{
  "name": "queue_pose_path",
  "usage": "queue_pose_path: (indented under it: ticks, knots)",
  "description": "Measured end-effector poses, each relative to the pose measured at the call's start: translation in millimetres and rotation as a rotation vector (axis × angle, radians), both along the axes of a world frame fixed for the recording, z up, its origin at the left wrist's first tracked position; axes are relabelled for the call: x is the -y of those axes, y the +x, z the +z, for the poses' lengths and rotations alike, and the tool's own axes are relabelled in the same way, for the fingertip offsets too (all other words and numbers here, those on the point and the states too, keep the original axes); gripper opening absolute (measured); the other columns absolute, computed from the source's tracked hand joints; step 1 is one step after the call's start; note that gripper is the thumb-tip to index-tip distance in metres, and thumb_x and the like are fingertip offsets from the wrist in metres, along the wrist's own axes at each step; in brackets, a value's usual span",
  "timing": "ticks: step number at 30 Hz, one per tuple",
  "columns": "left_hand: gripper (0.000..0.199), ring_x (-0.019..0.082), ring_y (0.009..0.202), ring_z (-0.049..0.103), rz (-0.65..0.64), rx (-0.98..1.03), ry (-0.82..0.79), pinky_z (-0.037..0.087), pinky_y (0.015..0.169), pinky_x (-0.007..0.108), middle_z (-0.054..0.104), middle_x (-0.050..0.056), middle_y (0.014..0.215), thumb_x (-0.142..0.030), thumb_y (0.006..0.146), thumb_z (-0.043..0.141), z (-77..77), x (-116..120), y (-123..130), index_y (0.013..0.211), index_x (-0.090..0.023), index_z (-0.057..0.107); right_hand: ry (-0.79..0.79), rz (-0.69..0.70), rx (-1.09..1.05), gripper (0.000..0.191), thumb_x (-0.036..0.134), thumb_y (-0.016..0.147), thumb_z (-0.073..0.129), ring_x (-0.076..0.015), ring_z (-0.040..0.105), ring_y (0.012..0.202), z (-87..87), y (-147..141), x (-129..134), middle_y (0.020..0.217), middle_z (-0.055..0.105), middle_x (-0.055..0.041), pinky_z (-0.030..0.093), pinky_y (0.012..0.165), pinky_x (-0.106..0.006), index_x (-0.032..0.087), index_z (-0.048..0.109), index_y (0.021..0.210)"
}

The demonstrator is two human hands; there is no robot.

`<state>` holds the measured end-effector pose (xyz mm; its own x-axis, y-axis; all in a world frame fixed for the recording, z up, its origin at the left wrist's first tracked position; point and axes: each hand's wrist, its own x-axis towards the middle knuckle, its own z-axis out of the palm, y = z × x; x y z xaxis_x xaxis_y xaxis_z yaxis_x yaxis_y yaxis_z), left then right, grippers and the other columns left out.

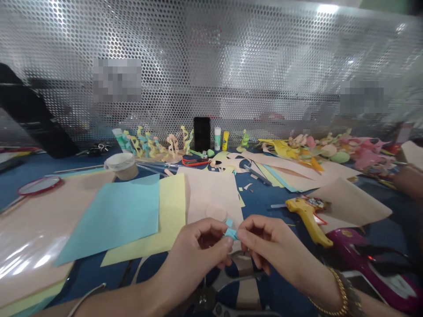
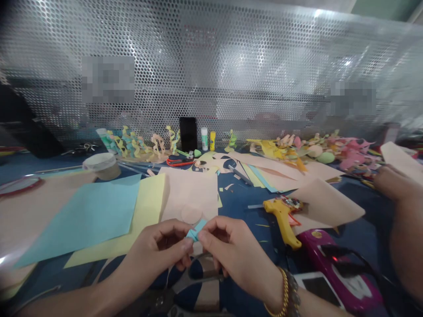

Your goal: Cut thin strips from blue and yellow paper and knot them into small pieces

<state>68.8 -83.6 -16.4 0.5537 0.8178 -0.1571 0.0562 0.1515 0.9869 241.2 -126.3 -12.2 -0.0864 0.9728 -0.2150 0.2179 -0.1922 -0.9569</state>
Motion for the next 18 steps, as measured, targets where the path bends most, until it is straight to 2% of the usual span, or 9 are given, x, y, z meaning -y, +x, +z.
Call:
queue_pose_path:
  ticks: [2, 6, 12, 18]
  knots:
    - [0.014, 0.010, 0.051, 0.060, 0.001, -0.021, -0.001, 0.047, 0.049, 0.018, 0.063, -0.003, 0.059, -0.026, 0.077, 0.066, -0.5, -0.1, 0.1, 0.086, -0.016, 0.066, -0.009, 0.011, -0.018, 0.028, 0.044, 0.084, 0.058, -0.0039, 0.043, 0.040, 0.0, -0.9, 0.4, 0.058, 0.049, 0.0056, 0.035, 0.035, -0.013, 0.017, 0.056, 0.076]
    - [0.012, 0.009, 0.049, 0.059, -0.002, -0.050, -0.007, 0.047, 0.048, 0.017, 0.062, -0.003, 0.055, -0.028, 0.077, 0.065, 1.3, -0.4, 1.2, 0.076, -0.015, 0.064, -0.007, 0.016, -0.039, 0.028, 0.043, 0.083, 0.059, -0.0030, 0.044, 0.040, 0.2, -2.2, 1.3, 0.062, 0.052, 0.0049, 0.035, 0.035, -0.013, 0.017, 0.055, 0.075]
    - [0.013, 0.009, 0.047, 0.058, 0.005, -0.050, -0.014, 0.046, 0.046, 0.016, 0.061, -0.004, 0.054, -0.028, 0.077, 0.066, 4.1, 0.6, 1.1, 0.073, -0.015, 0.062, -0.018, 0.003, -0.042, 0.028, 0.043, 0.081, 0.061, -0.0032, 0.044, 0.040, 2.5, -2.5, 2.4, 0.060, 0.051, 0.0056, 0.034, 0.035, -0.013, 0.017, 0.054, 0.074]
    - [0.015, 0.008, 0.048, 0.059, -0.008, -0.036, -0.012, 0.046, 0.046, 0.015, 0.060, -0.005, 0.054, -0.028, 0.079, 0.065, 0.3, -0.2, 0.0, 0.072, -0.016, 0.060, -0.019, -0.004, -0.037, 0.027, 0.042, 0.082, 0.060, -0.0037, 0.044, 0.040, 2.9, -2.4, 1.5, 0.058, 0.050, 0.0057, 0.034, 0.034, -0.012, 0.017, 0.054, 0.074]
